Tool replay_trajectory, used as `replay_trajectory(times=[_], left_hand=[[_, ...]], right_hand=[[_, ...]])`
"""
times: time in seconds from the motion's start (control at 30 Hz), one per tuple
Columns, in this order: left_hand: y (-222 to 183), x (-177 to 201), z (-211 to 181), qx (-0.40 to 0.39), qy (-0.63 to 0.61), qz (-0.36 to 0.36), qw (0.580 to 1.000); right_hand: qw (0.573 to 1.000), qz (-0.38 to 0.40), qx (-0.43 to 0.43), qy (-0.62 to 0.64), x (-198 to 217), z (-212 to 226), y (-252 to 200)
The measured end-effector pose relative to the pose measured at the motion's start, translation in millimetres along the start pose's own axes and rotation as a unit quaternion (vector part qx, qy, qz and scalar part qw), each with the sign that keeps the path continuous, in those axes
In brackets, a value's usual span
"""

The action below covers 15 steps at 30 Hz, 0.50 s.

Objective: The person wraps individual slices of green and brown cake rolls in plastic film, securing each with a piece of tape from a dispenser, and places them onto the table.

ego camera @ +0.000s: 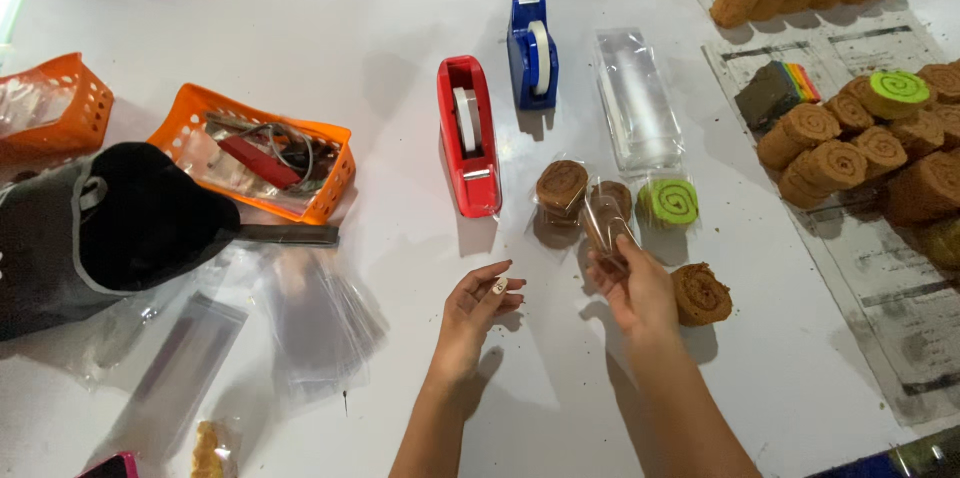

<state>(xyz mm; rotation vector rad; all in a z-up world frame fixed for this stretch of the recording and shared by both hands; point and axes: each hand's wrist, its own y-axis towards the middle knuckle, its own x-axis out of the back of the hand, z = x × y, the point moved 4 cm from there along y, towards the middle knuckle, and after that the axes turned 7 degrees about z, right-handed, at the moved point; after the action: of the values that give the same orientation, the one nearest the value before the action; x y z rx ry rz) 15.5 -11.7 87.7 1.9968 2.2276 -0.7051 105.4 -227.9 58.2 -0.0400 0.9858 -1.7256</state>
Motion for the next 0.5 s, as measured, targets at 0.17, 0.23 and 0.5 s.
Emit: replay_trajectory(times=[0.17, 0.23, 0.5], left_hand=[[-11.5, -5.6, -16.3, 0.043, -0.028, -0.047, 0.998], [-13.3, -9.3, -19.5, 0.049, -0.033, -0.051, 0.997], [-4.6, -2.2, -3.3, 0.053, -0.043, -0.047, 0.997]], right_hand=[[0.996, -0.007, 0.071, 0.054, 22.1, -10.5, 54.3], [0.995, -0.026, 0.075, 0.055, 12.6, -7.2, 34.2], [0.984, -0.077, 0.070, 0.145, 8.1, -17.0, 47.3]])
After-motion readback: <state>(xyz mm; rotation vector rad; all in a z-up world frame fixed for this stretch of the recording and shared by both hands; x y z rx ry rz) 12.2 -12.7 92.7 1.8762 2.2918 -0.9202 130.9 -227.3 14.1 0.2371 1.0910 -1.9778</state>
